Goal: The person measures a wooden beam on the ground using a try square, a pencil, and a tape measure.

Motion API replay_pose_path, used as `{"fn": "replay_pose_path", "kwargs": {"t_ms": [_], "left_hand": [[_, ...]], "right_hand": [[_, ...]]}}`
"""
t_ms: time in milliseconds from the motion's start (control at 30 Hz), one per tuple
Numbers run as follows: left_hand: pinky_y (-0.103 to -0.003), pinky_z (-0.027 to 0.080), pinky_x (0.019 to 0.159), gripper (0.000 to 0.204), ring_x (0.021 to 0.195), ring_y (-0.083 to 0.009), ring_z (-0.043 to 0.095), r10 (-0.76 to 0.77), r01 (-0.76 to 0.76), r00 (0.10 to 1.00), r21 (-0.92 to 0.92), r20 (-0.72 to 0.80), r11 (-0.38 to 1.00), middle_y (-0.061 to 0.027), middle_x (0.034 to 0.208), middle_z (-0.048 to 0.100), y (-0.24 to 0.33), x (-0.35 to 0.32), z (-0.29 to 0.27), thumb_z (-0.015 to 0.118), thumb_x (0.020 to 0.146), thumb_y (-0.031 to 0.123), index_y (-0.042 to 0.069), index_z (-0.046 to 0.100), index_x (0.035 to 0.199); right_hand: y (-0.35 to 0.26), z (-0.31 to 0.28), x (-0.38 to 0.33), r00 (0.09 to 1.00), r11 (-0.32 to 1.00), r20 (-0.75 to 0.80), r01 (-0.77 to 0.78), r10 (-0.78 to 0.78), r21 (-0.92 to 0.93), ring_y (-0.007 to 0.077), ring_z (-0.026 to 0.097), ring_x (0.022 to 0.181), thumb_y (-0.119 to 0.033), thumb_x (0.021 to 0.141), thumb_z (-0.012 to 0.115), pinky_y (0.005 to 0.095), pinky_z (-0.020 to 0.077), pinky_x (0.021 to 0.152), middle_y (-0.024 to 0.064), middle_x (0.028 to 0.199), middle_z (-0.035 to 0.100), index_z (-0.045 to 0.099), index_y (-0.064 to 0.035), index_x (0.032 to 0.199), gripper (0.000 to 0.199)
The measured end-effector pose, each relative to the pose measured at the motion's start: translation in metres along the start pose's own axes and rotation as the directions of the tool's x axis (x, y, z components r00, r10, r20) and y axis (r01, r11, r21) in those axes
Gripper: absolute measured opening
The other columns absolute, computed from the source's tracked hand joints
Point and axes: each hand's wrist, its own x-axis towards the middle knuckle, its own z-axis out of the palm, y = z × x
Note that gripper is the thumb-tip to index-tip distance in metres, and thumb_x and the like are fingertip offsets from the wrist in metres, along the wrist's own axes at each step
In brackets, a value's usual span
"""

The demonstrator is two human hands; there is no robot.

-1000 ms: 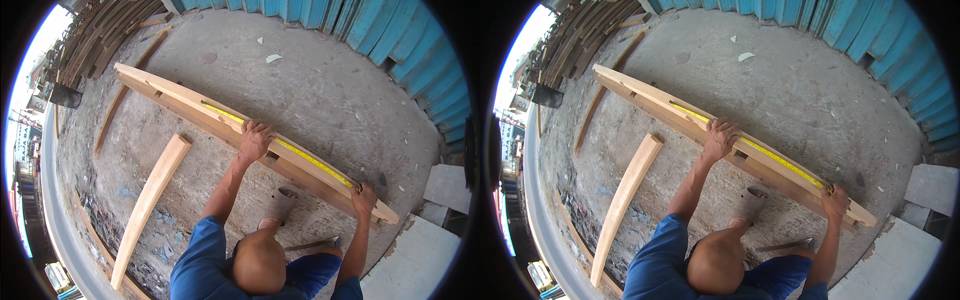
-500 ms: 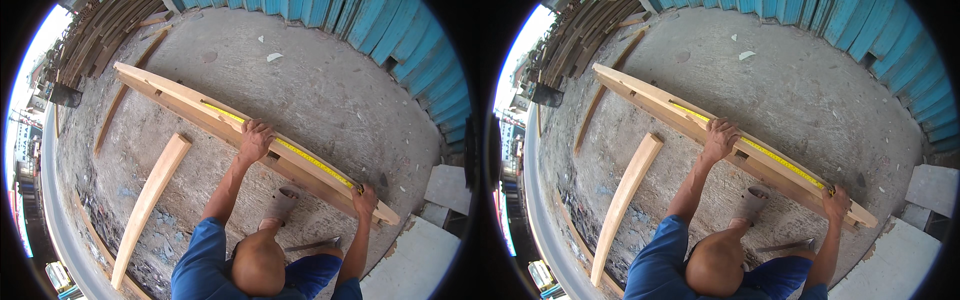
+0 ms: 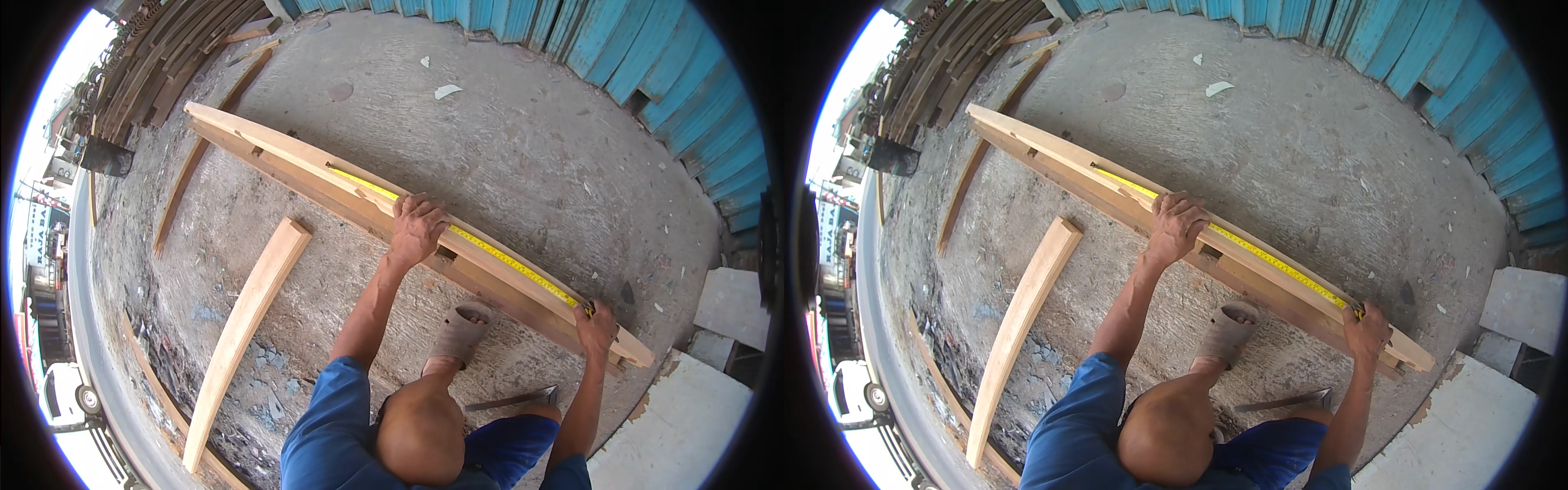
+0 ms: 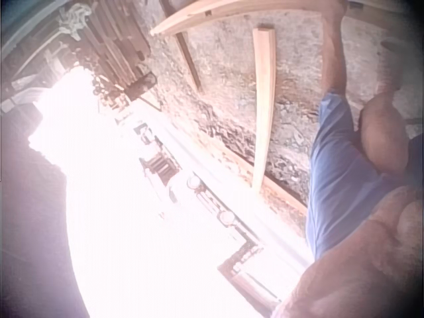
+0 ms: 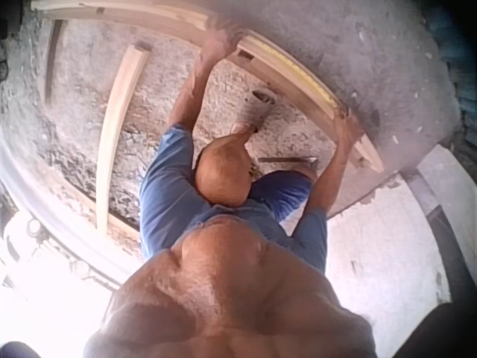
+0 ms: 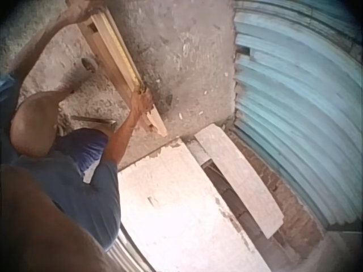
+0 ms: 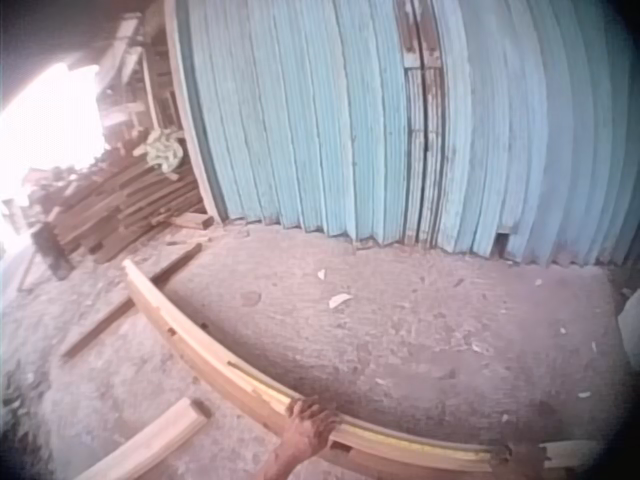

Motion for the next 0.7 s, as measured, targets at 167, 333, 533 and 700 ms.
{"fn": "replay_pose_path", "kwargs": {"t_ms": [167, 333, 533, 700], "left_hand": [[-0.052, 0.032, 0.114, 0.011, 0.127, -0.0310, 0.054, 0.001, -0.001, 1.000, -0.005, -0.006, 1.000, 0.0010, 0.123, 0.074, 0.000, 0.000, 0.001, 0.077, 0.087, 0.020, 0.018, 0.076, 0.098], [-0.052, 0.032, 0.115, 0.009, 0.127, -0.0306, 0.055, 0.002, -0.002, 1.000, -0.001, -0.018, 1.000, 0.0019, 0.121, 0.075, 0.001, 0.002, 0.003, 0.075, 0.088, 0.020, 0.018, 0.076, 0.097], [-0.060, 0.025, 0.119, 0.036, 0.143, -0.0411, 0.040, -0.038, 0.034, 0.998, 0.099, 0.047, 0.995, -0.0160, 0.152, 0.051, 0.003, -0.004, -0.002, 0.079, 0.087, 0.026, 0.019, 0.071, 0.121], [-0.066, 0.018, 0.121, 0.091, 0.154, -0.0507, 0.019, -0.161, 0.161, 0.987, 0.129, -0.012, 0.978, -0.0298, 0.168, 0.018, 0.018, -0.002, -0.019, 0.089, 0.076, 0.039, 0.024, 0.047, 0.155]], "right_hand": [[0.003, 0.003, 0.002, 1.000, 1.000, -0.025, 0.012, -0.012, 0.014, 0.0383, 0.067, 0.116, -0.043, 0.085, 0.072, 0.0524, 0.0488, 0.101, 0.0194, 0.120, 0.072, 0.074, -0.0060, 0.122, 0.052], [-0.004, -0.005, 0.000, 1.000, 1.000, -0.023, 0.006, -0.005, 0.008, 0.0382, 0.068, 0.113, -0.043, 0.085, 0.072, 0.0522, 0.0493, 0.100, 0.0200, 0.118, 0.073, 0.074, -0.0061, 0.118, 0.050], [0.016, 0.016, 0.004, 0.992, 0.997, -0.116, 0.047, -0.041, 0.055, 0.0386, 0.069, 0.110, -0.045, 0.085, 0.072, 0.0524, 0.0510, 0.097, 0.0201, 0.116, 0.073, 0.074, -0.0066, 0.113, 0.047], [0.044, -0.001, -0.010, 0.995, 0.991, -0.032, -0.088, 0.092, 0.103, 0.0383, 0.070, 0.105, -0.043, 0.085, 0.074, 0.0513, 0.0519, 0.092, 0.0202, 0.108, 0.073, 0.072, -0.0033, 0.104, 0.044]]}}
